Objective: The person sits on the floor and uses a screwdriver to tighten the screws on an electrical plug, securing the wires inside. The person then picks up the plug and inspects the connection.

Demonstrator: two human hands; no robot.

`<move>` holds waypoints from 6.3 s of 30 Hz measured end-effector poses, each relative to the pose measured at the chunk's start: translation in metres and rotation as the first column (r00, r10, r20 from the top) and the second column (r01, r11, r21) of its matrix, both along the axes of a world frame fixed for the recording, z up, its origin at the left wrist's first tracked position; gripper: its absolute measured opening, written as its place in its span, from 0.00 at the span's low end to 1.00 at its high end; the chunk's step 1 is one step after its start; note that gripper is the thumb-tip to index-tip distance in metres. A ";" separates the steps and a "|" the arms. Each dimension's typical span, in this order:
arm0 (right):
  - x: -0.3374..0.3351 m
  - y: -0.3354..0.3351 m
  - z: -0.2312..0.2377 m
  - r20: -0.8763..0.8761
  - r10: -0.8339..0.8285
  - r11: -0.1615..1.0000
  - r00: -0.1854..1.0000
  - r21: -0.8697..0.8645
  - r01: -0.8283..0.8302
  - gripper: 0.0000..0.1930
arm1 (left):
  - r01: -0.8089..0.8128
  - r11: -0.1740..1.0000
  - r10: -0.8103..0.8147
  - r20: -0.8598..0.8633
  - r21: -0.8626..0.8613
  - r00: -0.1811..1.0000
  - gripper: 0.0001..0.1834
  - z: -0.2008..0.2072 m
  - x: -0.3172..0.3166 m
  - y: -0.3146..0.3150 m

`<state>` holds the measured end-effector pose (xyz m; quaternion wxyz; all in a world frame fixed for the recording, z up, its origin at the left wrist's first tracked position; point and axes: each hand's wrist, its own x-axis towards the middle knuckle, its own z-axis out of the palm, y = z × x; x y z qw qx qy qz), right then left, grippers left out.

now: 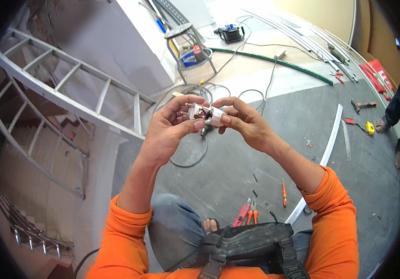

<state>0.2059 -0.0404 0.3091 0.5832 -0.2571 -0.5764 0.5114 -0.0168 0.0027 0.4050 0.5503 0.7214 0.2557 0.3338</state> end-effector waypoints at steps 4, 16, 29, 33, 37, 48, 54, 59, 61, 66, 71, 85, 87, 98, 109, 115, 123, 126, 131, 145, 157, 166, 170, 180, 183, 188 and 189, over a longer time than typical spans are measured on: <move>0.002 0.006 0.003 -0.107 0.043 0.996 0.993 0.077 -0.035 0.28 | 0.001 0.995 0.001 0.018 -0.099 1.000 0.28 0.012 0.007 -0.002; 0.017 -0.005 0.004 0.111 -0.442 0.836 0.890 0.412 0.363 0.22 | 0.015 0.996 -0.004 0.118 -0.093 0.993 0.27 -0.016 0.017 0.003; 0.017 -0.007 0.004 0.075 -0.449 0.812 0.890 0.450 0.372 0.22 | -0.060 0.976 0.050 0.055 0.209 0.997 0.23 -0.020 0.035 -0.006; 0.017 -0.003 0.002 0.051 -0.376 0.867 0.925 0.372 0.332 0.20 | -0.108 0.957 0.071 0.144 0.268 0.987 0.21 -0.019 0.034 -0.008; 0.014 -0.002 0.004 0.061 -0.395 0.857 0.917 0.384 0.343 0.20 | -0.140 0.950 0.108 0.127 0.280 0.986 0.20 -0.016 0.032 -0.010; 0.011 -0.002 0.013 0.018 -0.136 0.975 0.991 0.179 0.130 0.21 | -0.344 0.883 0.338 0.077 0.319 0.938 0.10 -0.013 0.039 -0.012; 0.010 0.002 0.001 0.287 -0.174 0.977 0.942 0.172 0.128 0.28 | -0.423 0.872 0.476 -0.225 0.246 0.850 0.16 -0.005 0.041 0.003; 0.010 -0.005 0.012 0.406 -0.143 0.987 0.903 -0.011 0.161 0.21 | -0.384 0.892 0.451 -0.403 0.239 0.796 0.22 -0.016 0.029 0.020; 0.012 -0.002 0.007 0.394 -0.141 0.986 0.908 -0.024 0.163 0.21 | -0.345 0.903 0.425 -0.405 0.258 0.809 0.27 -0.024 0.028 0.025; 0.017 0.008 -0.005 0.341 -0.122 0.990 0.932 -0.022 0.138 0.23 | -0.289 0.904 0.396 -0.362 0.315 0.844 0.24 -0.026 0.030 0.025; 0.017 0.008 -0.003 0.232 -0.083 0.996 0.969 -0.004 0.086 0.22 | -0.240 0.882 0.378 -0.307 0.405 0.873 0.17 -0.030 0.025 0.025; 0.015 0.006 -0.004 0.451 -0.621 0.761 0.641 0.542 0.357 0.19 | -0.212 0.801 0.323 -0.106 0.560 0.940 0.17 -0.030 0.023 0.027; 0.026 0.010 -0.015 0.484 -0.621 0.773 0.617 0.506 0.382 0.19 | -0.206 0.843 0.288 -0.094 0.497 0.953 0.17 -0.027 0.021 0.025; 0.018 0.010 -0.017 0.364 -0.650 0.708 0.667 0.608 0.359 0.17 | -0.177 0.891 0.233 -0.085 0.419 0.969 0.17 -0.029 0.020 0.027; 0.007 0.003 -0.006 0.375 -0.573 0.773 0.729 0.543 0.328 0.21 | -0.172 0.877 0.246 -0.113 0.448 0.963 0.16 -0.032 0.025 0.021; 0.001 0.001 -0.009 0.309 -0.602 0.729 0.736 0.589 0.350 0.22 | -0.193 0.861 0.290 -0.142 0.470 0.946 0.17 -0.035 0.027 0.019; -0.006 -0.006 0.006 0.168 -0.650 0.643 0.741 0.641 0.419 0.18 | -0.168 0.611 0.431 -0.148 0.773 0.890 0.17 -0.022 0.034 0.011; 0.005 0.014 -0.006 0.297 -0.695 0.655 0.655 0.638 0.405 0.20 | -0.182 0.788 0.387 -0.243 0.588 0.890 0.18 -0.041 0.026 0.035; 0.033 0.010 -0.023 0.313 -0.762 0.578 0.567 0.723 0.378 0.21 | 0.307 0.909 -0.301 0.066 -0.283 0.951 0.36 -0.061 0.028 0.033; 0.026 -0.093 0.017 0.468 -0.349 0.893 0.812 -0.095 0.439 0.23 | 0.606 0.735 -0.565 0.222 -0.303 0.795 0.31 -0.137 0.067 0.043; 0.026 -0.050 -0.092 0.256 -0.501 0.866 0.827 0.129 0.484 0.19 | 0.319 0.945 -0.317 0.046 -0.070 0.947 0.32 -0.168 0.051 0.036; 0.099 -0.163 -0.341 0.964 0.165 0.515 0.209 -0.265 0.815 0.22 | 0.231 0.648 0.155 0.423 -0.725 0.893 0.33 -0.311 -0.059 0.015; 0.065 -0.172 -0.353 0.995 0.004 0.593 0.099 -0.082 0.801 0.14 | 0.338 0.532 0.182 0.494 -0.777 0.850 0.30 -0.350 -0.059 -0.006; 0.091 -0.157 -0.370 0.993 -0.113 0.650 0.043 0.041 0.758 0.12 | 0.363 0.478 0.090 0.456 -0.800 0.886 0.36 -0.348 -0.051 -0.011; 0.096 -0.159 -0.378 0.988 -0.156 0.678 -0.016 0.119 0.726 0.11 | 0.366 0.504 0.064 0.457 -0.782 0.887 0.36 -0.337 -0.046 -0.014; 0.086 -0.143 -0.360 0.946 -0.284 0.636 0.160 0.061 0.769 0.09 | 0.418 0.484 0.068 0.510 -0.769 0.858 0.33 -0.334 -0.046 -0.016; 0.075 -0.130 -0.349 0.914 -0.296 0.628 0.277 -0.033 0.778 0.09 | 0.432 0.478 0.076 0.526 -0.765 0.847 0.33 -0.332 -0.045 -0.016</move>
